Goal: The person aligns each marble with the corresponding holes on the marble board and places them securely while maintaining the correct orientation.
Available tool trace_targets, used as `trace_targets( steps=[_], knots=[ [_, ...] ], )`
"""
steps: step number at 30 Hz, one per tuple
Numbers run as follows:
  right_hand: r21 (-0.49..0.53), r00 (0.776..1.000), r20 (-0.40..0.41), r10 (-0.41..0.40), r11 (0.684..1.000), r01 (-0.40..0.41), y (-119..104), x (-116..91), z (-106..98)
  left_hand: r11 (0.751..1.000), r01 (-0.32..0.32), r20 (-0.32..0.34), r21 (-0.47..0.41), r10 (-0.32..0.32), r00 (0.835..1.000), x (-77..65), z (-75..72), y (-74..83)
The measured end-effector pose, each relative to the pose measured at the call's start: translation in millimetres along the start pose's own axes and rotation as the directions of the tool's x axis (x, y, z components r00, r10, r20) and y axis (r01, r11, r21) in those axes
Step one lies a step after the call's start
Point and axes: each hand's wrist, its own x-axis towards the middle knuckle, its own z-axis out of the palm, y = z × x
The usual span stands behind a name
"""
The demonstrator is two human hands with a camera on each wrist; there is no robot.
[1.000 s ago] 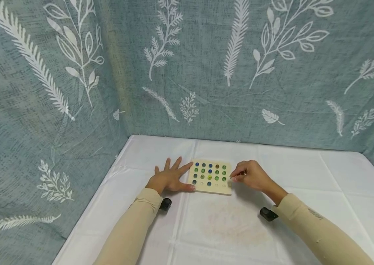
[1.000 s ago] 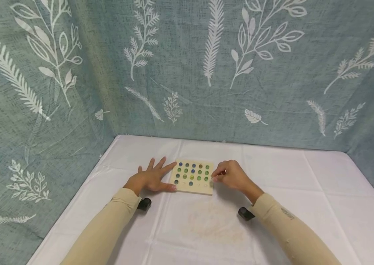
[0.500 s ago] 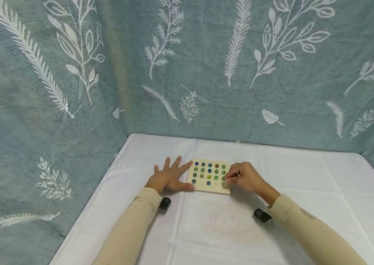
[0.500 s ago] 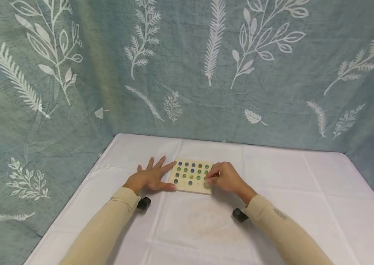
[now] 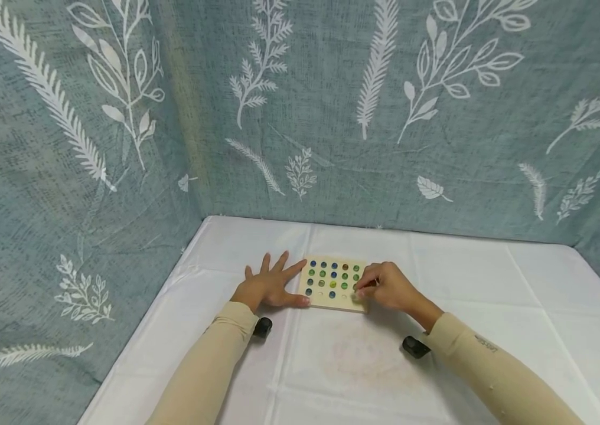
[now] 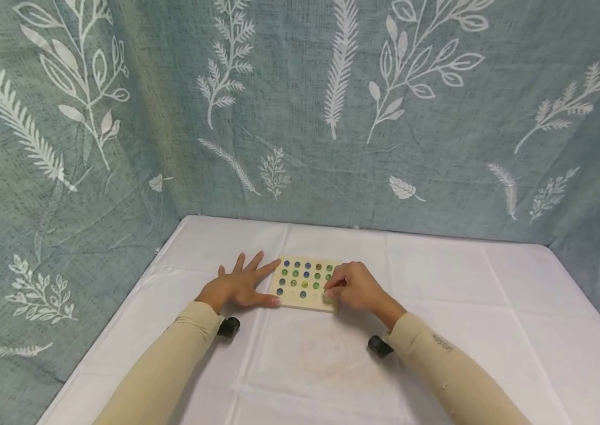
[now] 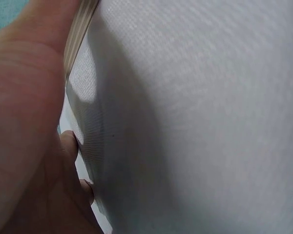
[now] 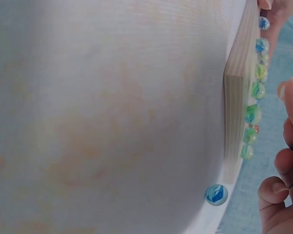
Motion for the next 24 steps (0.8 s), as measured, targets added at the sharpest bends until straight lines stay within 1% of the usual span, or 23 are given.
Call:
trace_targets(
  steps=[12,17,24],
  knots=[
    [-0.006,1.000,0.025,0.014,1.000,-0.014,-1.2,0.7,6.3,1.000,-0.001,0.005,0.004,0.001,1.000,-0.5,4.0,-3.7],
    [-0.032,0.999,0.026,0.025,0.999,-0.024,-1.9,1.1,4.8,1.000,-0.007,0.006,-0.011,0.007,1.000,0.3,2.9,-2.6],
    [-0.056,0.999,0.035,0.033,0.998,-0.031,-0.8,3.8,1.7,1.000,-0.005,0.003,0.001,0.005,1.000,2.0,0.5,-2.3]
  ],
)
